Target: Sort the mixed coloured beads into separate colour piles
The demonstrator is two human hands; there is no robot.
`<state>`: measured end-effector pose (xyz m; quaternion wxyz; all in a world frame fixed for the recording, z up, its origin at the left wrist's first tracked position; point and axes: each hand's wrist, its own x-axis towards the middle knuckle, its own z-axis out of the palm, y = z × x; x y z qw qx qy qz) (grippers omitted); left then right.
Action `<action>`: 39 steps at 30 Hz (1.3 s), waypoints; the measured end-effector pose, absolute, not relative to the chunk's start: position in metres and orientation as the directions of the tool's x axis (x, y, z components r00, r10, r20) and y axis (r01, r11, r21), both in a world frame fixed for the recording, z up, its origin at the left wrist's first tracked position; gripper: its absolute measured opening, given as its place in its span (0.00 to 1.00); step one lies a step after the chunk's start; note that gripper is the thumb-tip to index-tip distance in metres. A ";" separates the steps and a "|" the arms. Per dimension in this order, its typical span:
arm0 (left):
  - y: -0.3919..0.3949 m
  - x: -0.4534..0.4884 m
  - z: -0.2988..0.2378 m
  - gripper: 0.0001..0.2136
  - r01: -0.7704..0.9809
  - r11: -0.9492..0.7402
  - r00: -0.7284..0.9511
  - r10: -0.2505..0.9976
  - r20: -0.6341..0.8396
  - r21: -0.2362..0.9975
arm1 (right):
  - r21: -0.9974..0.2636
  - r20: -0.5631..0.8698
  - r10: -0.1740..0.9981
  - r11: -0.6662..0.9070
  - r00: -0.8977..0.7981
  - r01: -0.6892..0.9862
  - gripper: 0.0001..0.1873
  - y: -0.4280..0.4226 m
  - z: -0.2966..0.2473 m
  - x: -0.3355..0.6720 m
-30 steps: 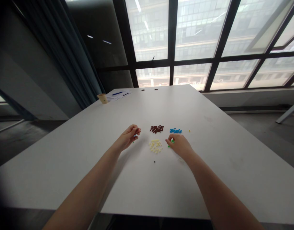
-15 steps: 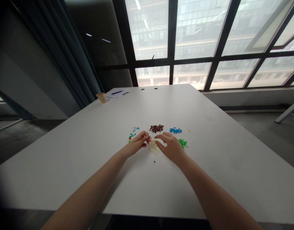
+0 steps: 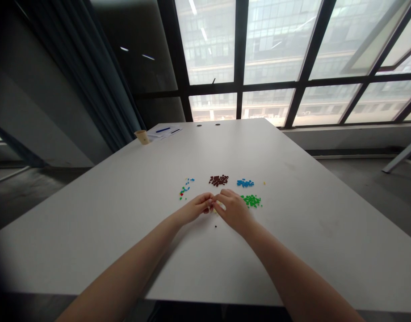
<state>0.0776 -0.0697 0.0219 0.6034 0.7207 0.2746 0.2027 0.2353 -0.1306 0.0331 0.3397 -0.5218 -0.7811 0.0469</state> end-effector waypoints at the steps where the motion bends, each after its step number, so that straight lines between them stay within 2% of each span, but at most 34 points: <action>1: -0.069 0.078 0.022 0.13 0.152 -0.120 0.760 0.649 -0.038 0.981 | -0.424 0.482 0.848 0.446 -0.220 0.788 0.06 -0.130 0.033 0.235; 5: -0.060 0.074 0.023 0.09 0.137 -0.107 0.649 0.761 -0.008 0.985 | -0.424 0.400 0.892 0.382 -0.208 0.821 0.06 -0.130 0.033 0.240; 10: -0.027 0.050 0.021 0.06 0.204 -0.144 0.304 0.950 0.077 0.968 | -0.429 0.160 0.955 0.294 -0.249 0.854 0.07 -0.129 0.027 0.248; 14: 0.002 0.026 0.012 0.06 0.291 -0.112 0.034 0.994 0.106 0.950 | -0.436 0.086 0.963 0.268 -0.257 0.859 0.08 -0.128 0.022 0.248; 18: 0.018 0.007 0.000 0.07 0.430 -0.125 -0.099 0.978 0.184 0.894 | -0.487 0.108 0.963 0.269 -0.249 0.831 0.09 -0.125 0.022 0.254; 21: 0.022 0.001 -0.007 0.10 0.569 -0.185 -0.103 0.951 0.292 0.801 | -0.520 0.201 0.961 0.268 -0.189 0.811 0.11 -0.123 0.026 0.265; 24: 0.023 0.002 -0.011 0.14 0.688 -0.258 -0.007 0.932 0.361 0.678 | -0.524 0.259 0.959 0.241 -0.117 0.817 0.11 -0.121 0.030 0.276; 27: 0.022 0.006 -0.015 0.17 0.766 -0.280 0.090 0.938 0.334 0.579 | -0.518 0.263 0.961 0.217 -0.087 0.828 0.11 -0.120 0.033 0.283; 33: 0.023 0.009 -0.022 0.19 0.846 -0.272 0.172 0.953 0.249 0.459 | -0.524 0.231 0.968 0.205 -0.093 0.827 0.11 -0.123 0.036 0.280; 39: 0.019 0.006 -0.015 0.15 0.881 -0.266 0.134 0.934 0.332 0.391 | -0.521 0.254 0.961 0.231 -0.109 0.821 0.10 -0.124 0.037 0.277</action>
